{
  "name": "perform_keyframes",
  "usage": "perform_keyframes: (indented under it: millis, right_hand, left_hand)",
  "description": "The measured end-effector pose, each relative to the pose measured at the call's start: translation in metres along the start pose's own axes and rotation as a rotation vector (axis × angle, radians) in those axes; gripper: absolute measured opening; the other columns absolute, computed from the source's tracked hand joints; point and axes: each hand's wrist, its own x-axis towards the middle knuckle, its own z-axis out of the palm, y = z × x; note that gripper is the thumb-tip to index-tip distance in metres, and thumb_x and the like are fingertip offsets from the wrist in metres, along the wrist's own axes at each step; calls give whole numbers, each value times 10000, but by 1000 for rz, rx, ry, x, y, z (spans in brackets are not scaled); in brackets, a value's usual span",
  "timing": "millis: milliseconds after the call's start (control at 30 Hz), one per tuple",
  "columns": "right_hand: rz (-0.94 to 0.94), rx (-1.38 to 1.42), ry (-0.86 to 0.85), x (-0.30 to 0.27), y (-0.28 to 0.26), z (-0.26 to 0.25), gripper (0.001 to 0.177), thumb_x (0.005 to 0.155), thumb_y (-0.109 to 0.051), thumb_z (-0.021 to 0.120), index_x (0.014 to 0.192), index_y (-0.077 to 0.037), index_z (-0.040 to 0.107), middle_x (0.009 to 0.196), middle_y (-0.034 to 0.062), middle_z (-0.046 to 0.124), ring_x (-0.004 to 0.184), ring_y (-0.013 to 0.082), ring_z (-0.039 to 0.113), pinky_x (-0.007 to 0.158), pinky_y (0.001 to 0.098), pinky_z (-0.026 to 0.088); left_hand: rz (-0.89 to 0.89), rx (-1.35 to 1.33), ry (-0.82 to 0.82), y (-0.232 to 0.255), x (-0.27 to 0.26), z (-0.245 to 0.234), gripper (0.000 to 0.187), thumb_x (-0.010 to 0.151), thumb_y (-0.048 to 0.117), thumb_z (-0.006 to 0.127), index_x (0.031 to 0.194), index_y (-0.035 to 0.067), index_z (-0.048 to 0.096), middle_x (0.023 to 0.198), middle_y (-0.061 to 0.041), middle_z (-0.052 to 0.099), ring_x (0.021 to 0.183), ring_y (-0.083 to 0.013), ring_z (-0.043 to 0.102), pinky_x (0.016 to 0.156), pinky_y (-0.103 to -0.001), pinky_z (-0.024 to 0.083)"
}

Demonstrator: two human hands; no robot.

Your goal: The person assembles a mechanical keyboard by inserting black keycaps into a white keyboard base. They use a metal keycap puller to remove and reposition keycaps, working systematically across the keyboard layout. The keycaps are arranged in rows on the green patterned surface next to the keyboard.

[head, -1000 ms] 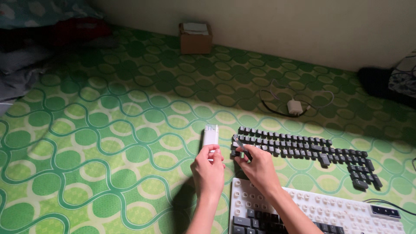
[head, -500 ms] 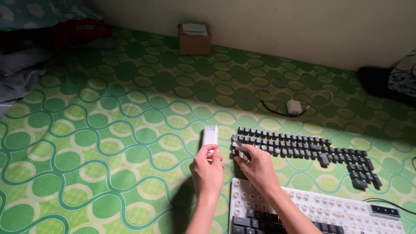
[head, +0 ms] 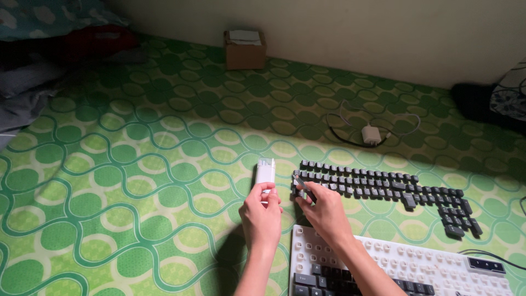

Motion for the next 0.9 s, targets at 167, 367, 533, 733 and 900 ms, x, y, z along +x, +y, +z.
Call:
perform_keyframes:
  millis: [167, 367, 533, 733, 900]
  right_hand:
    - [55, -13, -23, 0, -2, -1, 335, 786, -101, 805, 1113, -72, 737, 791, 135, 737, 606, 201, 657, 588, 358, 539]
    - [-91, -25, 45, -2, 5, 4, 265, 788, -96, 804, 1037, -48, 729, 856, 119, 754, 670, 219, 706, 634, 353, 563]
    - [-105, -65, 8, -3, 3, 4, 231, 793, -89, 796, 1016, -50, 751, 851, 111, 748, 680, 234, 708, 651, 360, 567]
    - [-128, -78, 15, -4, -1, 1, 267, 781, -87, 800, 1040, -42, 753, 847, 120, 738, 683, 254, 702, 647, 371, 561]
    - [-144, -61, 36, -4, -2, 1, 291, 779, -84, 800, 1060, -34, 745, 856, 123, 744, 687, 244, 706, 645, 370, 562]
  left_hand:
    - [15, -13, -3, -2, 0, 0, 211, 946, 201, 621, 1085, 73, 715, 791, -78, 777, 622, -156, 735, 572, -332, 564]
    - [20, -18, 0, -2, 1, 0, 211, 945, 198, 624, 1089, 72, 712, 788, -75, 774, 620, -157, 730, 571, -329, 563]
    - [3, -26, 0, -1, 1, 0, 211, 947, 200, 624, 1091, 74, 711, 785, -75, 771, 620, -158, 727, 567, -331, 563]
    - [-11, -23, 1, 1, 0, -1, 214, 942, 201, 626, 1093, 75, 709, 790, -75, 771, 622, -160, 728, 574, -332, 568]
    - [11, -15, 0, 2, -1, -2, 218, 944, 205, 624, 1097, 74, 708, 799, -74, 775, 631, -158, 731, 590, -329, 572]
